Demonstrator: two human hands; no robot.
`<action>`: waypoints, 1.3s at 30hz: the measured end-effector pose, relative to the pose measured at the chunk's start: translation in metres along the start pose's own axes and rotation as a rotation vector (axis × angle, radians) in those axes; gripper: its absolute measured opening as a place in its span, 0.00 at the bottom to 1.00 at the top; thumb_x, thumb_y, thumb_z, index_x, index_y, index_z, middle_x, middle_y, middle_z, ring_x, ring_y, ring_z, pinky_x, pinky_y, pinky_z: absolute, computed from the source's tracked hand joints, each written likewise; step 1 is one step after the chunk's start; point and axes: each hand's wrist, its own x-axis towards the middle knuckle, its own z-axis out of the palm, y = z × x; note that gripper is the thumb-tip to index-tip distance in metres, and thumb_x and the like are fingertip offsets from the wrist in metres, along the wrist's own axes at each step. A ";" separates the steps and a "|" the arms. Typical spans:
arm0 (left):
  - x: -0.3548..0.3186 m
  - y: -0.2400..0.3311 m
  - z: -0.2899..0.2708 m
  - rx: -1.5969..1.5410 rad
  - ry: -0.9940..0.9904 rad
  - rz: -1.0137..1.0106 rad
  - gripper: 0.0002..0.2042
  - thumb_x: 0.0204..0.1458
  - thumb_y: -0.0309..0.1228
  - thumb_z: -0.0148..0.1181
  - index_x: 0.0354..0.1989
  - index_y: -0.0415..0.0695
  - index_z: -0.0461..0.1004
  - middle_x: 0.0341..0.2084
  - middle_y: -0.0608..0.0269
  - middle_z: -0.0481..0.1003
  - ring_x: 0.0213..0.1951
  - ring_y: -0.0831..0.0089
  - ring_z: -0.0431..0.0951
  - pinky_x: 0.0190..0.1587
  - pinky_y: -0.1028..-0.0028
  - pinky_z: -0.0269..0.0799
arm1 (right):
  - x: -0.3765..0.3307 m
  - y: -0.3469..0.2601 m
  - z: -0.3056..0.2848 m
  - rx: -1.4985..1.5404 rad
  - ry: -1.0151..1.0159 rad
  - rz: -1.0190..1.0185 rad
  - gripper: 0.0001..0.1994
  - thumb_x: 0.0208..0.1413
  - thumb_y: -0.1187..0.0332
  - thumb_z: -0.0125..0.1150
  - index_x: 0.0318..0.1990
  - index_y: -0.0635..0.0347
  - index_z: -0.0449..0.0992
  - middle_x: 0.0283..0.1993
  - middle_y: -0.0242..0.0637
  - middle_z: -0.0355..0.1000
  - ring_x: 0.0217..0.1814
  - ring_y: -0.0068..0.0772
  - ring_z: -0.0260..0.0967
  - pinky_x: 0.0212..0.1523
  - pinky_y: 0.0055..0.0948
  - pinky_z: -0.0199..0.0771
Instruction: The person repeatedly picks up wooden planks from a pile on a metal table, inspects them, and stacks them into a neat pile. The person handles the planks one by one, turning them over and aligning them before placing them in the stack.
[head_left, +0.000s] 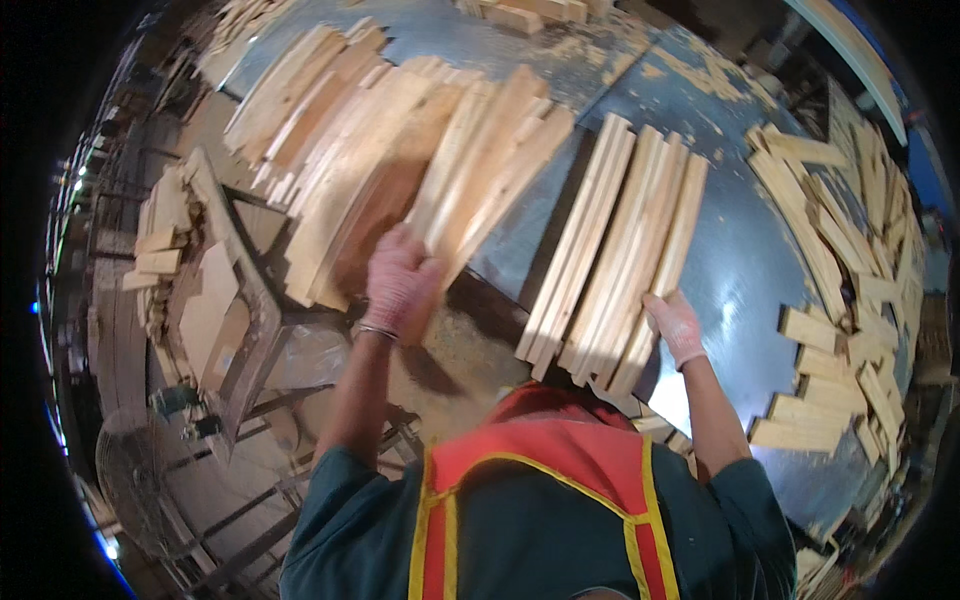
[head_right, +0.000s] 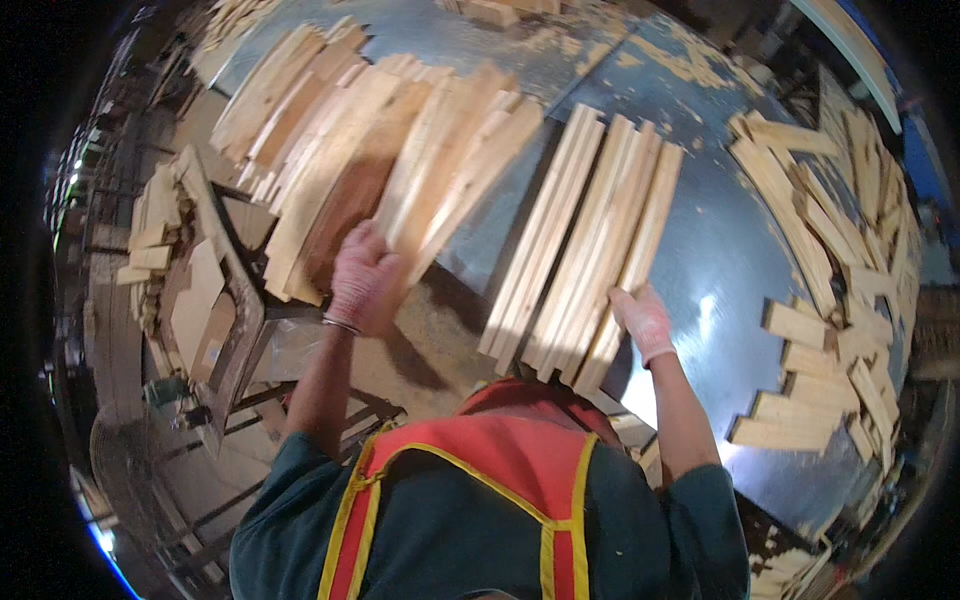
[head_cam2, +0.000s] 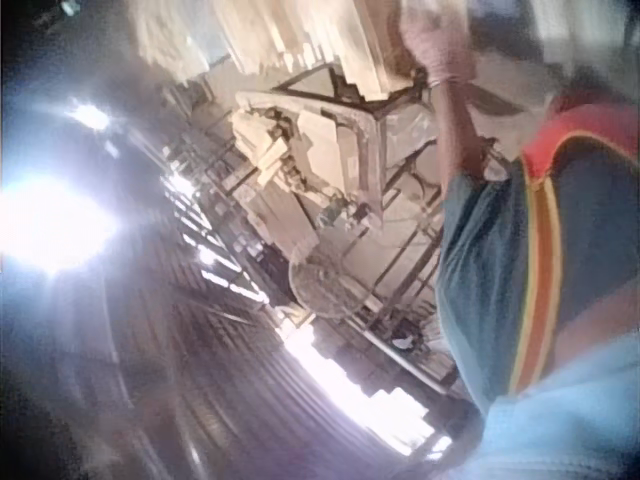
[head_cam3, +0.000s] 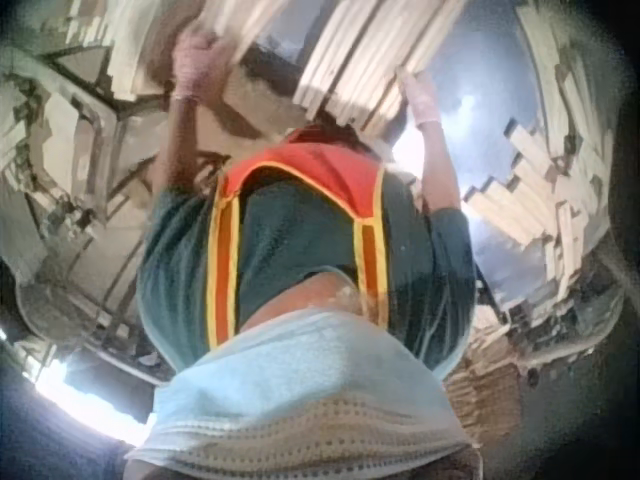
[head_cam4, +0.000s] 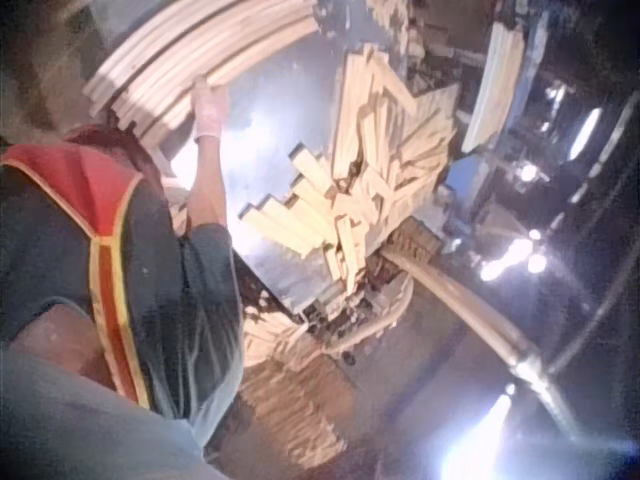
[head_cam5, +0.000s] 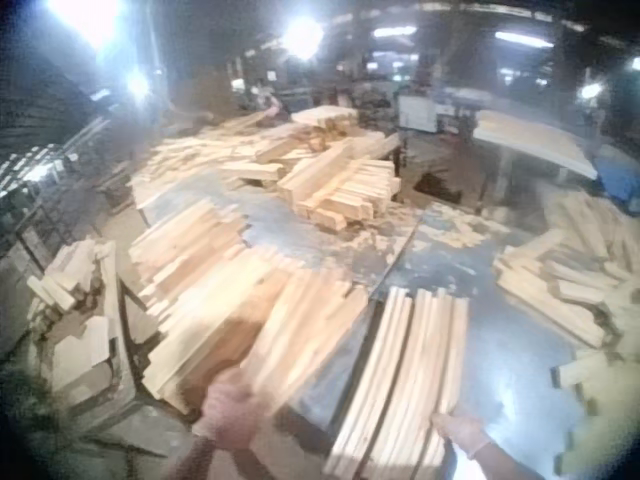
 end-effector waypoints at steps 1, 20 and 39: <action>0.011 0.012 -0.008 0.161 -0.040 -0.039 0.21 0.50 0.39 0.67 0.50 0.43 0.75 0.48 0.45 0.77 0.54 0.43 0.78 0.58 0.52 0.74 | 0.023 0.036 0.007 0.115 -0.036 -0.047 0.34 0.55 0.46 0.65 0.54 0.75 0.77 0.47 0.62 0.82 0.56 0.59 0.80 0.59 0.45 0.75; 0.016 -0.108 -0.046 0.999 0.258 0.172 0.25 0.58 0.39 0.61 0.65 0.49 0.70 0.44 0.55 0.78 0.46 0.54 0.81 0.49 0.56 0.76 | 0.007 -0.010 0.032 0.170 -0.138 -0.064 0.46 0.55 0.54 0.77 0.72 0.72 0.57 0.57 0.54 0.78 0.59 0.44 0.76 0.62 0.39 0.74; 0.006 0.111 0.099 -0.732 -0.576 -0.282 0.31 0.56 0.45 0.71 0.63 0.38 0.72 0.44 0.47 0.84 0.46 0.65 0.85 0.52 0.64 0.80 | -0.012 -0.066 -0.007 0.477 -0.140 -0.256 0.58 0.53 0.51 0.76 0.79 0.73 0.42 0.66 0.62 0.71 0.70 0.54 0.70 0.73 0.38 0.65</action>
